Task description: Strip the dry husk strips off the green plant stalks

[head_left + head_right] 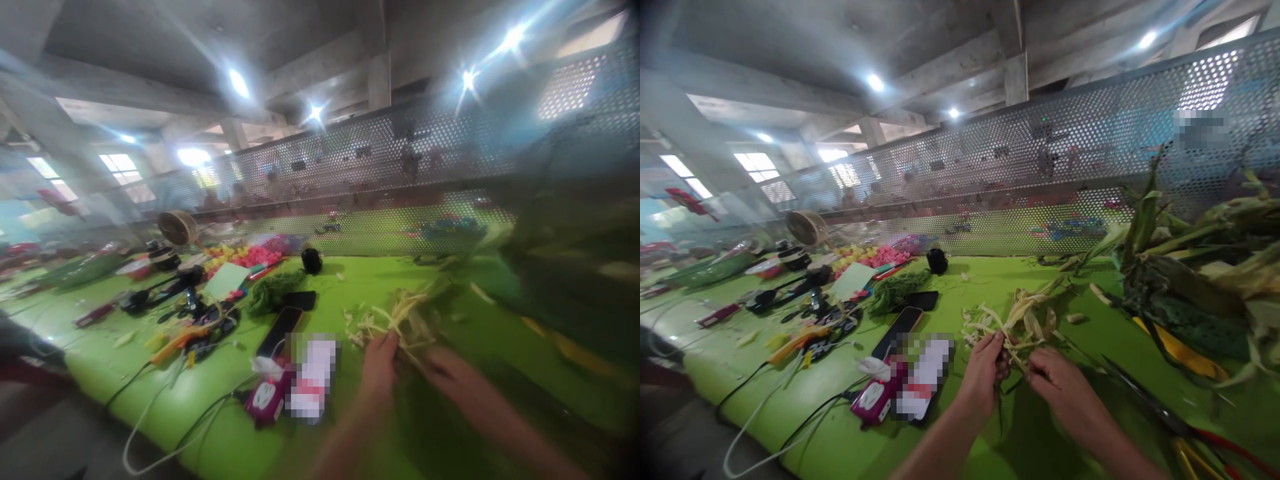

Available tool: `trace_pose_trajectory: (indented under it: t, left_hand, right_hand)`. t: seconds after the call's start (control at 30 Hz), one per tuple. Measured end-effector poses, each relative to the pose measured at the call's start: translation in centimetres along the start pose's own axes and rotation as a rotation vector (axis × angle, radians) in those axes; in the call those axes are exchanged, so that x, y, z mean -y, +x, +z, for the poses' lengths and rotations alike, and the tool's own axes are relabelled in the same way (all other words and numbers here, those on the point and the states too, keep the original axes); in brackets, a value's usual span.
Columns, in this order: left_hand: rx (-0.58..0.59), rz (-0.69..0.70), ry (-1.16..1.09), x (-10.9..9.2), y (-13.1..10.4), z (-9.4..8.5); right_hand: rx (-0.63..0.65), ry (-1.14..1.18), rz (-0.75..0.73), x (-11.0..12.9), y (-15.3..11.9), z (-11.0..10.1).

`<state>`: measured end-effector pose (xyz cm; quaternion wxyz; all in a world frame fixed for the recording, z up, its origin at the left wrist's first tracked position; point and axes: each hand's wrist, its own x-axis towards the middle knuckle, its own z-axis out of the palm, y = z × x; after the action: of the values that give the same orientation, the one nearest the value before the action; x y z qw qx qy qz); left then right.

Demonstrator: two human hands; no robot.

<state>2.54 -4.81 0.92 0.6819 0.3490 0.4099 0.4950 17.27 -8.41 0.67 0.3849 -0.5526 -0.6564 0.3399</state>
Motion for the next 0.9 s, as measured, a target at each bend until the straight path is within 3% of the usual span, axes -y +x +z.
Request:
trace_pose_trajectory:
  t: [0.17,0.33,0.47,0.7,0.9]
  left_hand:
    - [-0.013,0.016,-0.033,-0.2,0.3,-0.2]
    - [0.067,0.04,0.105,-0.3,0.6,-1.0]
    - [0.16,-0.001,0.146,-0.4,0.1,-0.8]
    - [0.258,0.014,0.217,-0.6,-0.4,-0.4]
    - [0.257,0.07,0.229,-0.8,-0.5,-0.2]
  right_hand:
    - [0.024,-0.036,0.015,-0.2,0.3,-0.7]
    - [-0.126,0.052,0.0,0.6,0.4,-1.8]
    - [-0.055,0.171,0.042,1.4,0.4,-1.9]
    - [-0.043,-0.103,-0.082,1.3,0.6,-2.5]
    - [-0.092,-0.154,-0.085,0.6,0.9,-3.2]
